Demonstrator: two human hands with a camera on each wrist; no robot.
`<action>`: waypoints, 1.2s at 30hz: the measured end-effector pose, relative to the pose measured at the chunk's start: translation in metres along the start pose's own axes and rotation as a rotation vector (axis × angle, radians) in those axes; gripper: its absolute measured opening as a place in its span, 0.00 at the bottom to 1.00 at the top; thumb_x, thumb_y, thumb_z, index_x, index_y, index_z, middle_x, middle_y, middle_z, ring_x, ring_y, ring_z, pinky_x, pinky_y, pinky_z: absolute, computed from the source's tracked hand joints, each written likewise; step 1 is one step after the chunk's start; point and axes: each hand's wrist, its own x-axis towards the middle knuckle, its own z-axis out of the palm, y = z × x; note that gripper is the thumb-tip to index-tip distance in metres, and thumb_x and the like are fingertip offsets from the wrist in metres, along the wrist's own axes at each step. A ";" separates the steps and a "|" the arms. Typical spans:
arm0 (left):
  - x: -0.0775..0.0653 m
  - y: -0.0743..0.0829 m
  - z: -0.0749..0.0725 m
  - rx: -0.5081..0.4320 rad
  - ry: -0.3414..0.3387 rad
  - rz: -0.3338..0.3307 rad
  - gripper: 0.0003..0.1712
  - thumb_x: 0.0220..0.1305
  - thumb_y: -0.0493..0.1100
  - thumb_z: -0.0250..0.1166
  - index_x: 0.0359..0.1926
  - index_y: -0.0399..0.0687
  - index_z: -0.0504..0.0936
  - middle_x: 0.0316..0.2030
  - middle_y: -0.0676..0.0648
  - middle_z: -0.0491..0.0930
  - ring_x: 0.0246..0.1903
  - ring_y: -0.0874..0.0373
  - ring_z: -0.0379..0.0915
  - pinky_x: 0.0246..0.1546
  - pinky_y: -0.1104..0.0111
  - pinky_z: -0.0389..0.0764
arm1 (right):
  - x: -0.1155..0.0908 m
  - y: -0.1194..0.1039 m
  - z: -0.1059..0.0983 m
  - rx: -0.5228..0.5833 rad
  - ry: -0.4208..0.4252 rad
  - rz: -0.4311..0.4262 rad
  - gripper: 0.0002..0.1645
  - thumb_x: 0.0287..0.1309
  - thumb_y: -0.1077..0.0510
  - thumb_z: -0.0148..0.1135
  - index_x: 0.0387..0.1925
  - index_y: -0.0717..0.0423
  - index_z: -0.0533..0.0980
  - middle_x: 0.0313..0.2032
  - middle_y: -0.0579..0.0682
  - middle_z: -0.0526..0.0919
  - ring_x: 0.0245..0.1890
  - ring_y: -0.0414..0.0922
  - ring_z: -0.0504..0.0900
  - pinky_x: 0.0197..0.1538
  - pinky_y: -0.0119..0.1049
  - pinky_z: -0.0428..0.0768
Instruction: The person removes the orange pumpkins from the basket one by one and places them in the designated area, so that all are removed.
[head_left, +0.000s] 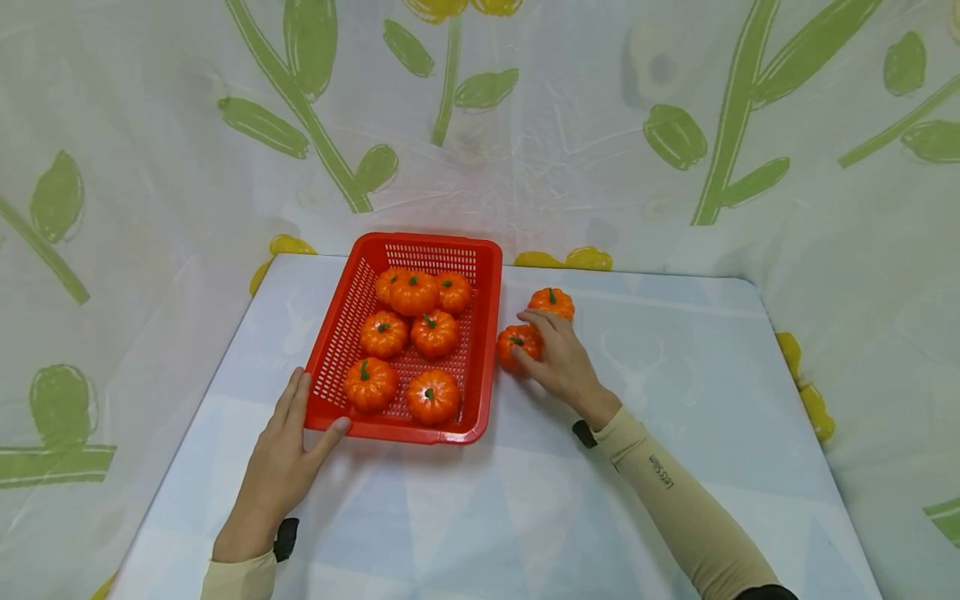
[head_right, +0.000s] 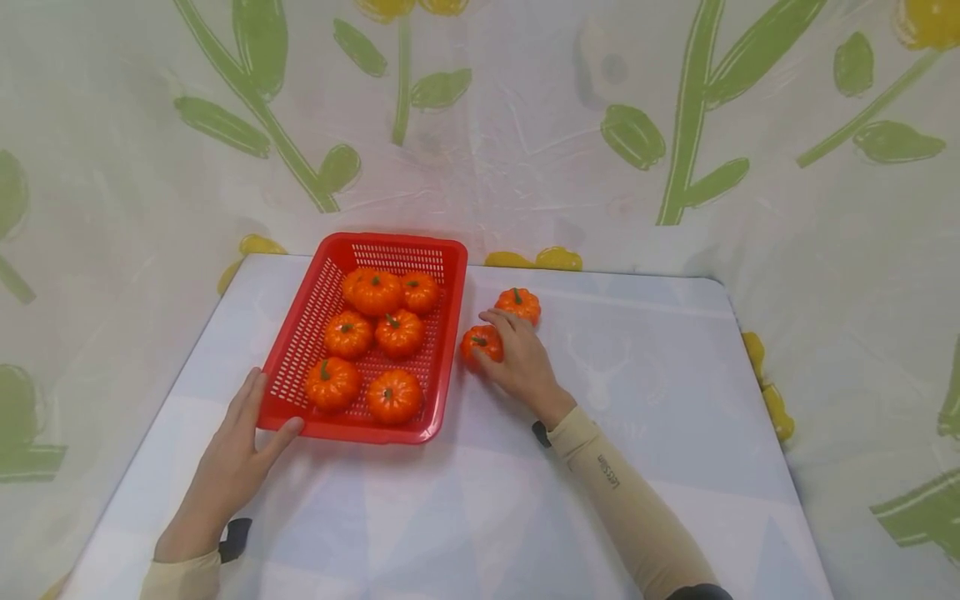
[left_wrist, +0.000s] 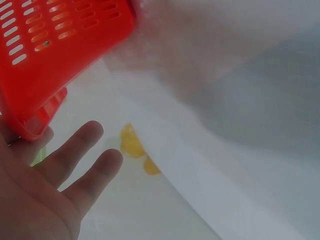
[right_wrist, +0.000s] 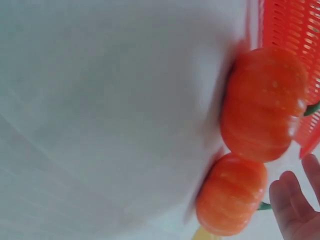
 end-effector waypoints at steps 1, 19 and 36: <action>0.000 0.000 0.000 -0.002 0.000 0.000 0.55 0.70 0.61 0.63 0.82 0.51 0.39 0.81 0.43 0.40 0.73 0.31 0.51 0.60 0.29 0.63 | 0.001 -0.001 -0.001 0.010 0.004 0.009 0.32 0.63 0.52 0.69 0.65 0.55 0.72 0.64 0.53 0.74 0.65 0.52 0.69 0.66 0.53 0.74; 0.000 0.003 -0.001 0.000 0.004 0.005 0.55 0.70 0.60 0.63 0.82 0.50 0.40 0.80 0.42 0.41 0.73 0.31 0.51 0.61 0.30 0.63 | 0.036 -0.037 -0.020 0.153 0.067 0.020 0.33 0.66 0.49 0.67 0.68 0.53 0.70 0.66 0.48 0.72 0.66 0.46 0.69 0.67 0.48 0.73; -0.001 0.001 -0.001 0.010 0.012 0.017 0.55 0.70 0.62 0.62 0.82 0.50 0.40 0.80 0.42 0.42 0.74 0.32 0.50 0.62 0.31 0.62 | 0.074 -0.086 -0.009 0.248 0.059 -0.042 0.34 0.67 0.50 0.66 0.70 0.53 0.68 0.67 0.47 0.71 0.68 0.43 0.67 0.71 0.42 0.67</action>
